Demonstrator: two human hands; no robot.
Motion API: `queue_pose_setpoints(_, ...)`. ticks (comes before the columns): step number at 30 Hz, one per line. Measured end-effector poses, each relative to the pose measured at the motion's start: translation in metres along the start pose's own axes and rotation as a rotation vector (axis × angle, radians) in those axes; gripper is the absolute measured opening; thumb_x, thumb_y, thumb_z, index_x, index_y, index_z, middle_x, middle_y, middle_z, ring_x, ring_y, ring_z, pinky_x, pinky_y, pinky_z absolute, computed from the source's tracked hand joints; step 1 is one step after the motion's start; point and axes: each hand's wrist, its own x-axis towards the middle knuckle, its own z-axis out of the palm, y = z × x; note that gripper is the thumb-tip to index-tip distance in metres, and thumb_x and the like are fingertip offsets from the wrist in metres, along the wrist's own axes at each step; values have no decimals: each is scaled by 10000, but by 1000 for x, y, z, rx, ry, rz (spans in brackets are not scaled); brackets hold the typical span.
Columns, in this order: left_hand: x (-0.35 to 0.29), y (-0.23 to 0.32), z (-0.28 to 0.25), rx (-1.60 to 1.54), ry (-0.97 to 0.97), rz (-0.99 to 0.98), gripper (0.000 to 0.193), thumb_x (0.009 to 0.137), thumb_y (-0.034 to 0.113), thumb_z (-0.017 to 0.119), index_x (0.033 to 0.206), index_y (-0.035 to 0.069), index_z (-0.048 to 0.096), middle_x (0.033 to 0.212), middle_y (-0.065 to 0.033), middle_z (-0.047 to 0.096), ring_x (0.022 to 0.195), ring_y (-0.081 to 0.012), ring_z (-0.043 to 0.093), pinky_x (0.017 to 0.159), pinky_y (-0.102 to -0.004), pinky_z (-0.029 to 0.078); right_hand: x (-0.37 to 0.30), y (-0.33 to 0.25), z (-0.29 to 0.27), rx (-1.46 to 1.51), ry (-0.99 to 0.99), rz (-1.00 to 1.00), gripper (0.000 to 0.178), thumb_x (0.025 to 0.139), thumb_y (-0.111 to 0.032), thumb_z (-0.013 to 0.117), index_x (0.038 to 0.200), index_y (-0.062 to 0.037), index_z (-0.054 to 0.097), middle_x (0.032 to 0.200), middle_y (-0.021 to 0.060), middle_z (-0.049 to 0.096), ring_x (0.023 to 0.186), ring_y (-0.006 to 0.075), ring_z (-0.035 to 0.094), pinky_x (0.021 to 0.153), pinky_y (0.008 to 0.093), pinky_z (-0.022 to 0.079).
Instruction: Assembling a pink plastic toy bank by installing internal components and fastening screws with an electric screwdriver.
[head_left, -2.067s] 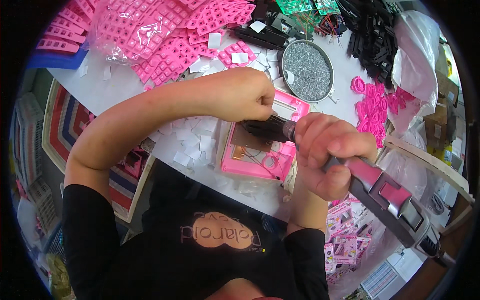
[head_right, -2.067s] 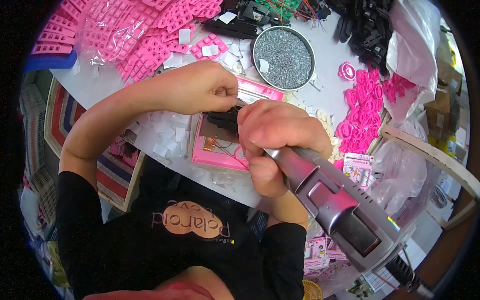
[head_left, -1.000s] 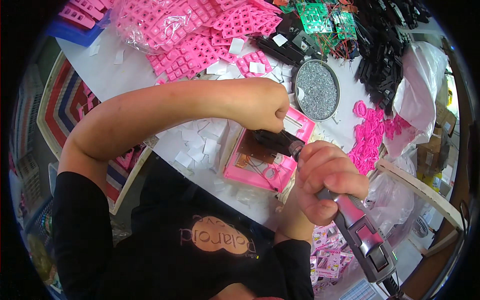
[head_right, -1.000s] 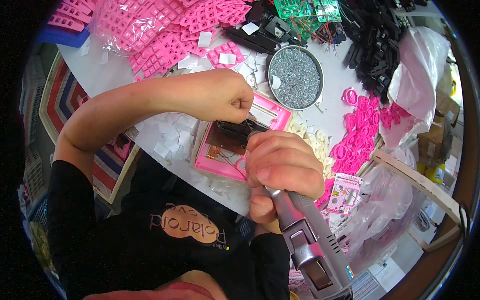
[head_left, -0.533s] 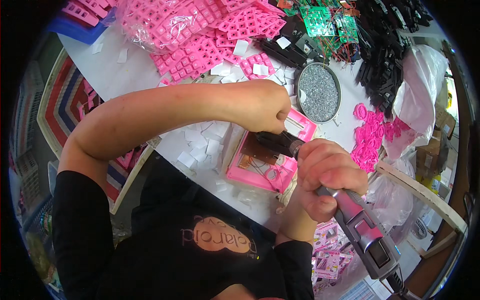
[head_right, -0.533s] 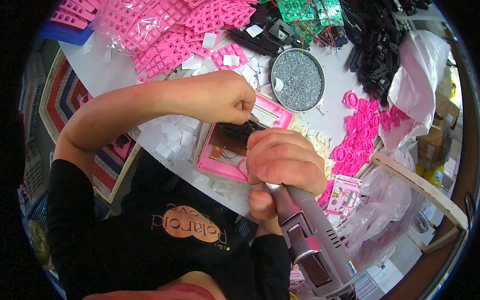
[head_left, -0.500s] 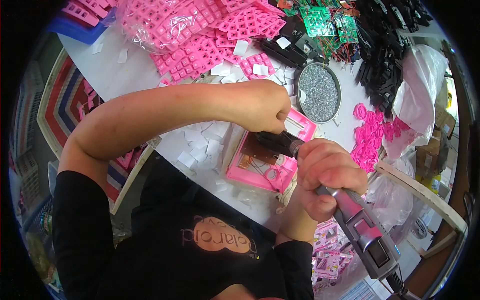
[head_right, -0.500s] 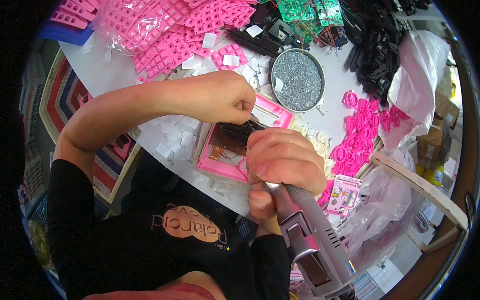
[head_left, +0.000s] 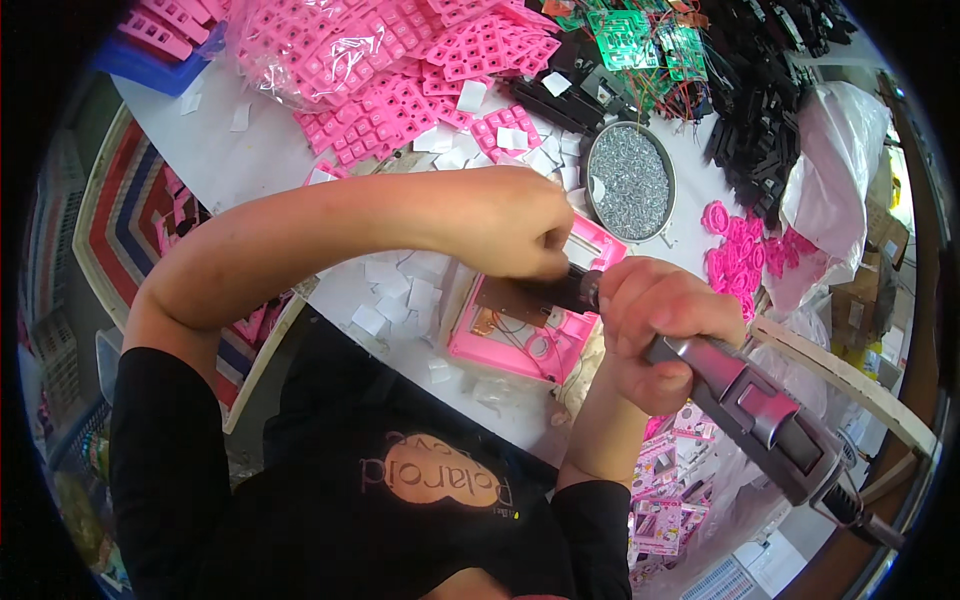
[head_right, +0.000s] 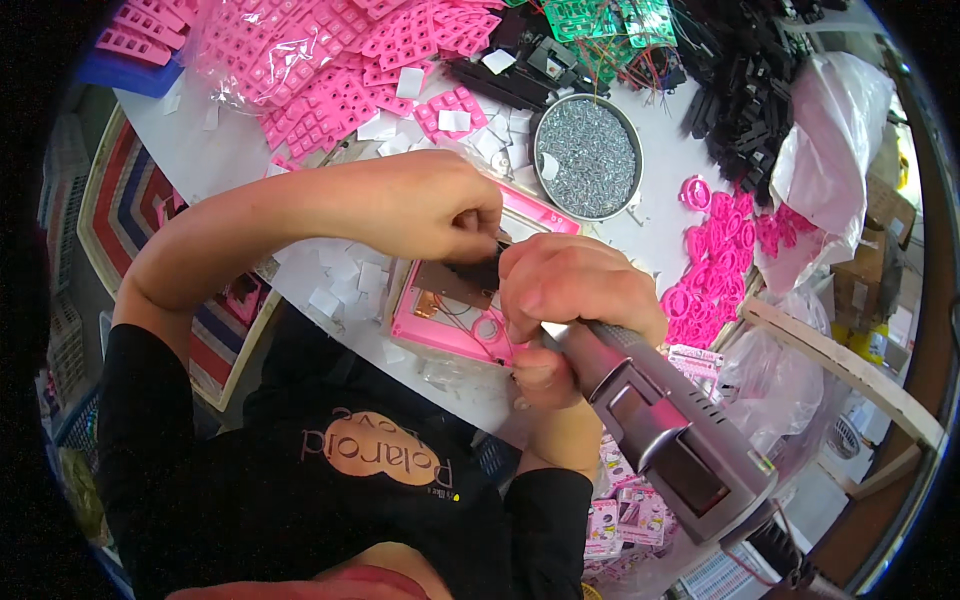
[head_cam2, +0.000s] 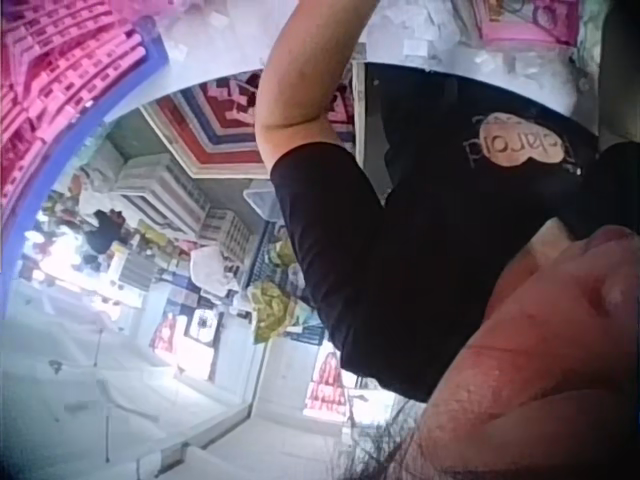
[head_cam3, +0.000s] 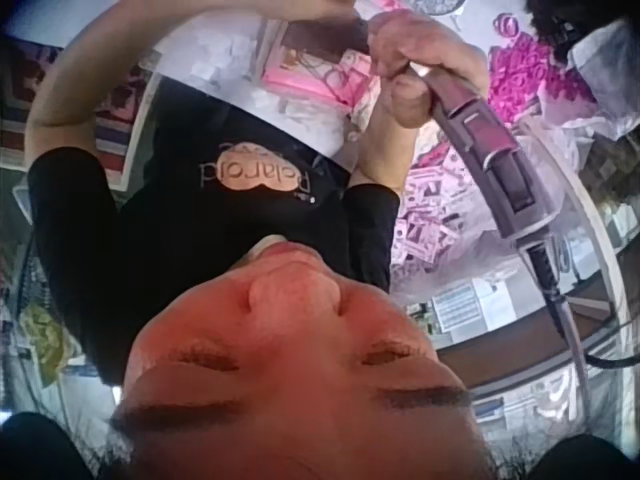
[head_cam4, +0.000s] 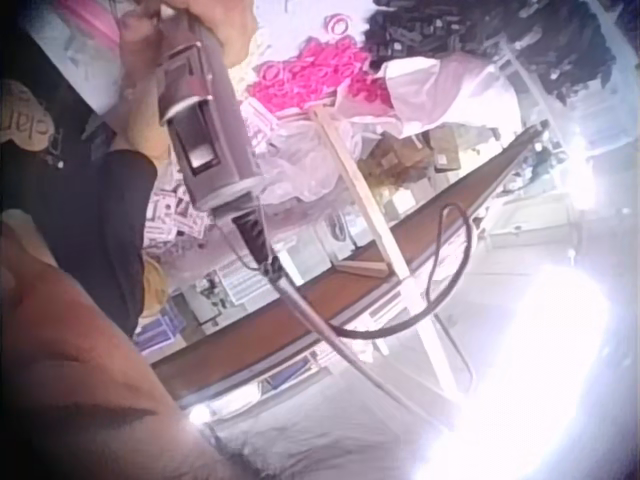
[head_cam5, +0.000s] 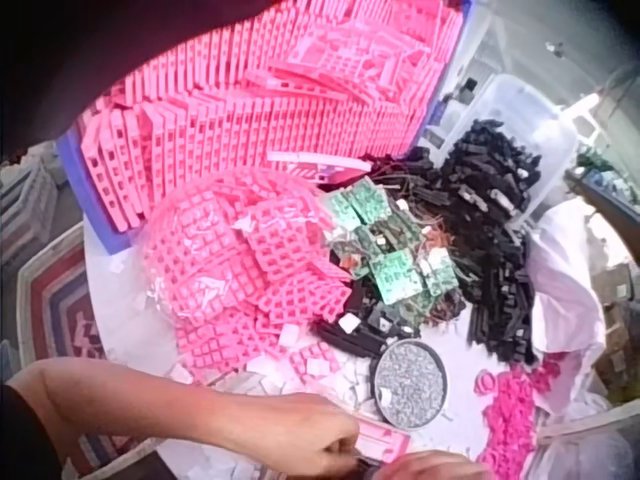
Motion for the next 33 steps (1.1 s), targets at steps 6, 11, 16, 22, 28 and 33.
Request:
queue_pose_setpoints(6, -27, 9, 24, 200, 148, 68, 471, 792, 208, 798, 1126, 41, 511, 936, -161, 671, 859, -374, 672, 707, -455, 522, 0, -2, -1, 11, -25, 38, 383, 857, -345, 807, 937, -51, 574, 597, 14, 550, 526, 192, 583, 579, 361, 521)
queue_pose_setpoints(11, -37, 3, 45, 328, 308, 153, 450, 751, 170, 787, 1127, 48, 574, 1098, -113, 645, 977, -320, 658, 746, -436, 544, 1, -5, -4, 28, -60, 42, 384, 866, -366, 790, 943, -56, 577, 594, 19, 552, 515, 193, 576, 576, 367, 516)
queue_pose_setpoints(16, -39, -9, 60, 394, 492, 295, 397, 729, 142, 752, 1088, 50, 610, 1140, -71, 630, 959, -294, 659, 748, -386, 563, -2, -5, -6, 39, -56, 21, 391, 866, -385, 785, 951, -59, 586, 593, 19, 559, 510, 192, 580, 578, 368, 518)
queue_pose_setpoints(22, -43, -10, 64, 377, 535, 308, 314, 753, 124, 723, 1036, 35, 620, 1145, -66, 639, 880, -268, 673, 669, -362, 564, -1, -2, -8, 56, -67, 30, 385, 857, -379, 793, 948, -64, 589, 595, 13, 567, 509, 190, 586, 577, 367, 522)
queue_pose_setpoints(28, -40, -12, 70, 387, 547, 336, 300, 752, 86, 708, 1029, 25, 608, 1096, -70, 647, 860, -250, 679, 629, -369, 561, 3, -5, -2, -34, -135, 38, 392, 863, -376, 780, 949, -56, 571, 597, 27, 557, 495, 195, 561, 556, 363, 508)
queue_pose_setpoints(33, -40, -12, 68, 346, 555, 342, 292, 761, 78, 712, 1032, 36, 608, 1096, -68, 647, 843, -254, 684, 617, -369, 561, 12, -2, -9, -61, -316, -35, 436, 935, -429, 699, 1023, -50, 504, 665, 18, 555, 499, 157, 537, 519, 345, 478)
